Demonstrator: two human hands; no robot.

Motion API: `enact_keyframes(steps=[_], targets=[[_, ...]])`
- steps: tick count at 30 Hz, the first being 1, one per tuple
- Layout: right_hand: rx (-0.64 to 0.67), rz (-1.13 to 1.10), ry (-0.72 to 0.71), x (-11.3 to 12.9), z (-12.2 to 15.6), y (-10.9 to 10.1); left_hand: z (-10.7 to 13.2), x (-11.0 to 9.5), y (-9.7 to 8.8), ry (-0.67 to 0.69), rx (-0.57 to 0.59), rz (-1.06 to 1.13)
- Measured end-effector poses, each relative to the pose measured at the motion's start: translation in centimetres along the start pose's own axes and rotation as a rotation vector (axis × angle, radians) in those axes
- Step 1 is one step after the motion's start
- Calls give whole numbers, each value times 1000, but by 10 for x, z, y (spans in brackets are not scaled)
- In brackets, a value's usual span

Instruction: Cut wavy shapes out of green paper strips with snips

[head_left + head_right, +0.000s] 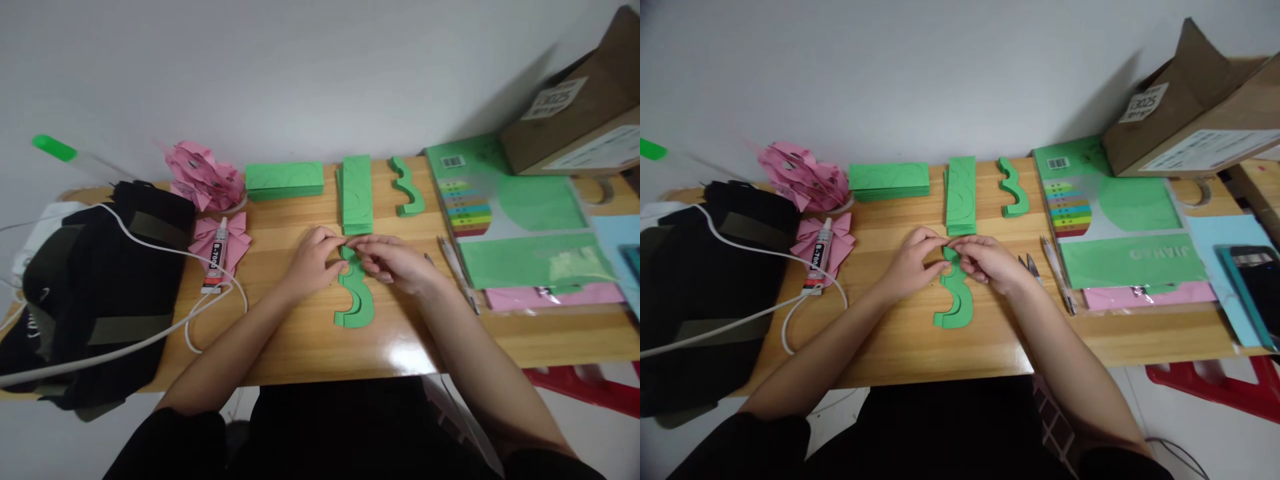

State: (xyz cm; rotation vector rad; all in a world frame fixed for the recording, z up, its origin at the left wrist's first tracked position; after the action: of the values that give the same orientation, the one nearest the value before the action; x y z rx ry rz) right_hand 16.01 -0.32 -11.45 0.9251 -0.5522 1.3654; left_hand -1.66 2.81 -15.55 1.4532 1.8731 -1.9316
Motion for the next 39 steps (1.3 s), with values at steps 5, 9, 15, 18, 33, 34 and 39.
enact_keyframes(steps=[5,9,15,18,33,34,39], targets=[[25,-14,-70,-5,-3,-4,-3,1,-3,-37,-14,131],[-18,45,-232,-4,-3,-6,-5,1,-5,-93,-16,309],[187,228,-294,1,8,-5,-6,4,-10,-210,-165,500],[139,363,-373,-1,6,-11,-6,5,-19,-222,-159,488],[51,1006,-600,2,12,-2,12,8,-32,-36,38,-1],[49,1025,-607,2,12,-2,12,8,-32,-21,39,-13],[52,1079,-638,1,12,0,13,5,-27,51,49,-63]])
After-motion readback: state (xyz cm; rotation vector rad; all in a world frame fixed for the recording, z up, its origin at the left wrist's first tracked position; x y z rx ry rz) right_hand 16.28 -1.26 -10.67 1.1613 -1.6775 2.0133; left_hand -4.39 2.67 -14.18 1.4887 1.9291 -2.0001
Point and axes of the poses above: each hand's wrist, its own z-axis away from the middle knuckle, its own y-axis out of the palm, x = y × z, the point moved 1 cm from there along -z, towards the middle knuckle, and after that the axes turned 9 degrees about -z, right-handed, at the moved point
